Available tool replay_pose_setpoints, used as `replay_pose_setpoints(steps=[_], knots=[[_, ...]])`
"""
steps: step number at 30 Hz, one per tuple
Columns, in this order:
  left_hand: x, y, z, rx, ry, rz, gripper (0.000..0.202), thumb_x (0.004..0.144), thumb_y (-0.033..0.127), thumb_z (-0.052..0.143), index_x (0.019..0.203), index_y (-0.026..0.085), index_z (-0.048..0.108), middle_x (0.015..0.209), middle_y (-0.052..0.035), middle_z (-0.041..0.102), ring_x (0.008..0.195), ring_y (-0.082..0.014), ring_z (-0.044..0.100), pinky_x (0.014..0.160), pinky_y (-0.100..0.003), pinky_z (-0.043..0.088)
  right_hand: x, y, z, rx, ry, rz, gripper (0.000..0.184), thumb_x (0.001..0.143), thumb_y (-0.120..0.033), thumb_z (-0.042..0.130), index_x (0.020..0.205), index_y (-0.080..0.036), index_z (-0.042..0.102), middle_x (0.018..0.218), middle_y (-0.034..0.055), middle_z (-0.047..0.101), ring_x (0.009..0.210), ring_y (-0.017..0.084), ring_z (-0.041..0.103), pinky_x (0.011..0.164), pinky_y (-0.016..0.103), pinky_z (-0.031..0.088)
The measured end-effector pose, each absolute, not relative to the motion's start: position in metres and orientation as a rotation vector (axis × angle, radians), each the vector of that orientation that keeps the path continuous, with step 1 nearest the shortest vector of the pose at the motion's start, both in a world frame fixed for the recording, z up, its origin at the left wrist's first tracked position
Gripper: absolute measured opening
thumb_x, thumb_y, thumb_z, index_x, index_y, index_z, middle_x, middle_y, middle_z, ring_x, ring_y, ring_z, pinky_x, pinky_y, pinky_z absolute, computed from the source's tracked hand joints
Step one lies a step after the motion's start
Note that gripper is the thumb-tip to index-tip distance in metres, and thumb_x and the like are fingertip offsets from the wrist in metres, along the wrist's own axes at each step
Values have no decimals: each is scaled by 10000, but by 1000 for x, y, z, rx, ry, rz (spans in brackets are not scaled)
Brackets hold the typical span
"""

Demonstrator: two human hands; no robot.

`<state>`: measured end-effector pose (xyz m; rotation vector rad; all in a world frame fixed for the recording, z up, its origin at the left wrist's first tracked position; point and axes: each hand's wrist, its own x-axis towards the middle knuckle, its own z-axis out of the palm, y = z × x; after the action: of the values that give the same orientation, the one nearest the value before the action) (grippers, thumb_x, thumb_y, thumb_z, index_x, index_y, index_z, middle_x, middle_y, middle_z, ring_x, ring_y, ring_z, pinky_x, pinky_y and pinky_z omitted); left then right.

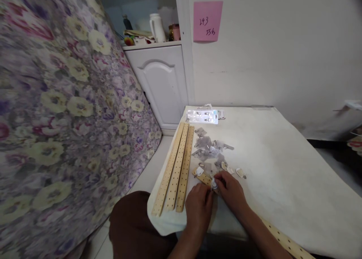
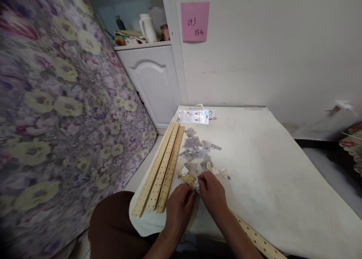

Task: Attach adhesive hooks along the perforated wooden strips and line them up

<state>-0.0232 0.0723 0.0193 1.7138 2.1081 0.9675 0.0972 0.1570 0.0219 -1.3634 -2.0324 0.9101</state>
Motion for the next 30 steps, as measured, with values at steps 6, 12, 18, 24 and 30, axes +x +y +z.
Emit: replay_pose_setpoints(steps=[6, 12, 18, 24, 30], knots=[[-23, 73, 19, 1718, 2109, 942, 94, 856, 214, 508, 869, 224, 600, 846, -27, 626, 829, -201, 565, 728, -316, 428, 98, 156, 22, -1347, -2035, 910, 161, 819, -239, 456, 877, -232, 607, 883, 17, 663, 824, 201, 620, 736, 315, 441], [-23, 72, 16, 1708, 2129, 993, 78, 843, 212, 517, 846, 224, 593, 818, -22, 621, 796, -196, 569, 702, -303, 421, 100, 156, 20, -1300, -2020, 883, 174, 831, -242, 441, 893, -228, 603, 920, 35, 655, 859, 202, 614, 780, 323, 453], [-24, 71, 14, 1698, 2105, 1051, 65, 830, 198, 526, 834, 226, 584, 813, -18, 619, 788, -190, 570, 688, -295, 415, 103, 155, 19, -1327, -2007, 884, 173, 825, -274, 467, 919, -210, 597, 912, 41, 646, 837, 202, 612, 762, 324, 462], [-24, 70, 15, 1683, 2091, 1030, 63, 843, 192, 515, 816, 216, 567, 814, -14, 604, 794, -181, 560, 696, -293, 410, 105, 151, 24, -1355, -2012, 865, 202, 787, -279, 515, 960, -208, 592, 929, 46, 636, 846, 207, 611, 749, 325, 468], [-23, 70, 16, 1692, 2084, 1001, 87, 870, 194, 485, 830, 213, 560, 837, -15, 599, 819, -179, 553, 724, -298, 410, 105, 148, 27, -1348, -2021, 870, 211, 765, -271, 541, 963, -225, 599, 957, 32, 623, 876, 204, 609, 764, 328, 467]])
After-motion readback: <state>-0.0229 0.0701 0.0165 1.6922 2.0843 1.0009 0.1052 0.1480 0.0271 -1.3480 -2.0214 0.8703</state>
